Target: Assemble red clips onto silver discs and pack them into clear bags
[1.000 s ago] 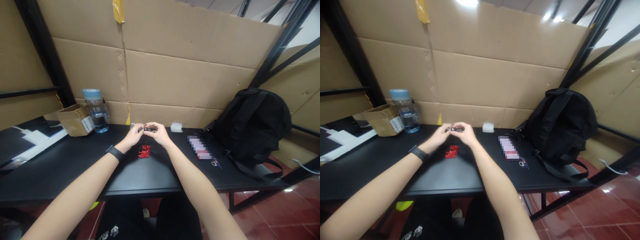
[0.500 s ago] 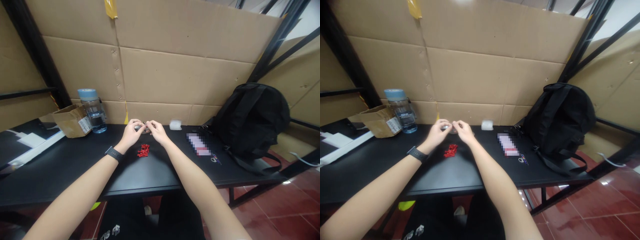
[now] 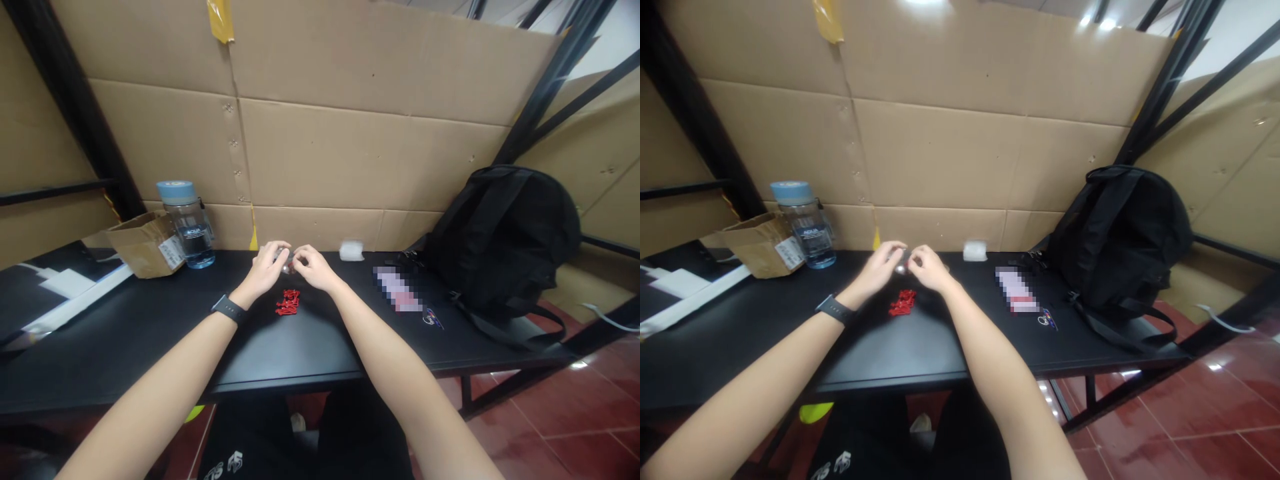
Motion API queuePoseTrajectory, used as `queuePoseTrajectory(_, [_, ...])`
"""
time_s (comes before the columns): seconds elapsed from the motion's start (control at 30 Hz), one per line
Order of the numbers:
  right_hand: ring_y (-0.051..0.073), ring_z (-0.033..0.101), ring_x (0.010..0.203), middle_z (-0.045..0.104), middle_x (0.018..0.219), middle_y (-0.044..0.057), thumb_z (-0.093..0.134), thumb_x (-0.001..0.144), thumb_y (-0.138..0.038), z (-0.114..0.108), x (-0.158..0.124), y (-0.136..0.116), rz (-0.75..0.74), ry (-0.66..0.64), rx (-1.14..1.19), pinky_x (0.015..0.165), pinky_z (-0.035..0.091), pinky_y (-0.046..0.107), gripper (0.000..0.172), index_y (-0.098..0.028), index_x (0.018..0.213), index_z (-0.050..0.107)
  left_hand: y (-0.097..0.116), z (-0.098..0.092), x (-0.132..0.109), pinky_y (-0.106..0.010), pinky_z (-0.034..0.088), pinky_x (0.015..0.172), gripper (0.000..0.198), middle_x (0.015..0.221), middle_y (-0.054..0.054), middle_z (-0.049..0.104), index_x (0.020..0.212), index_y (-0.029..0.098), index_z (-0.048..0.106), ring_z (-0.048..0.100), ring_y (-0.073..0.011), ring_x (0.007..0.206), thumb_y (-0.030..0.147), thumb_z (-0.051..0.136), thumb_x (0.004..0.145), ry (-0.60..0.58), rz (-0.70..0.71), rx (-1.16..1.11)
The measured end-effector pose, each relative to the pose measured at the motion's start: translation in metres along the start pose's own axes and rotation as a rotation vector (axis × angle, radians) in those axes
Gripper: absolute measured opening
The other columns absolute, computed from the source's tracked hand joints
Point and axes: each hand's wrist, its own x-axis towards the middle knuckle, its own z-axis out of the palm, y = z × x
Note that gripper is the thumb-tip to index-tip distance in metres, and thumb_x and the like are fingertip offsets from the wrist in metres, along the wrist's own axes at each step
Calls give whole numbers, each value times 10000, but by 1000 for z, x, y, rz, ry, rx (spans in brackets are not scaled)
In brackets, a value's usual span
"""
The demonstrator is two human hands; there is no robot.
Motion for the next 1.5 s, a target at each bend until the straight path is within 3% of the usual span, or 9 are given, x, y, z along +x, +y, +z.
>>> queuePoseTrajectory(0.17, [221,543,1239,558,1248,99,587,923,-236,-1,-2,6,33,47,-56,1068,425,377,127,-190,838,669,-1,2,-5,-533,375,1055,240,1332,-49,652,1081,300,717,481,-363,1308,444,630,909,-183,3,207])
queuePoseTrajectory(0.33, [225,554,1216,582,1242,91,595,933,-262,0,0,14,86,13,-49,1039,439,382,143,-195,851,692,-3,8,-5,-467,379,1073,230,1234,-33,705,1050,296,753,549,-294,1214,437,611,937,-113,68,134])
queuePoseTrajectory(0.43, [218,561,1200,611,1230,84,587,949,-279,0,1,14,89,-34,-103,1032,429,370,157,-198,871,697,-6,9,-4,-453,386,1044,187,1208,-39,713,957,296,793,547,-297,1199,409,650,918,-74,66,208])
queuePoseTrajectory(0.57, [255,553,1198,632,1229,81,575,965,-381,-11,-2,13,164,-109,-335,1022,415,432,199,-228,1032,683,-13,2,-4,-475,383,981,184,1243,-45,680,871,325,820,509,-335,1211,417,664,902,-149,42,380])
queuePoseTrajectory(0.67, [332,515,1261,588,1343,118,664,887,-416,-25,-7,18,289,-187,-527,1008,415,497,368,-247,1213,639,-19,-7,-4,-468,385,939,177,1180,-55,702,858,317,818,535,-337,1147,416,673,882,-225,19,445])
queuePoseTrajectory(0.77, [342,556,1234,627,1322,115,700,844,-361,-36,-10,28,363,-255,-608,990,430,482,379,-252,1206,666,-20,-14,-2,-470,384,929,160,1126,-71,725,852,292,804,562,-336,1102,399,686,858,-241,-3,470])
queuePoseTrajectory(0.9, [247,666,1058,737,1119,61,704,848,-292,-42,-9,43,362,-268,-498,902,477,356,227,-244,1070,718,-14,-21,-1,-447,394,950,147,1108,-61,727,898,293,788,565,-328,1137,398,721,818,-278,72,396])
queuePoseTrajectory(1.1, [214,692,1008,754,1106,62,805,762,-244,-41,-8,61,346,-182,-417,880,495,318,349,-234,1097,707,-4,-21,-2,-336,428,973,159,1095,-27,714,879,302,817,627,-232,1061,428,758,801,-559,273,158])
queuePoseTrajectory(1.5, [157,675,835,763,975,37,799,745,-202,-42,-6,57,236,-51,-271,770,501,266,250,-208,982,720,-6,-16,0,-278,472,893,129,1006,-25,741,761,259,804,676,-190,953,340,729,827,-520,325,166])
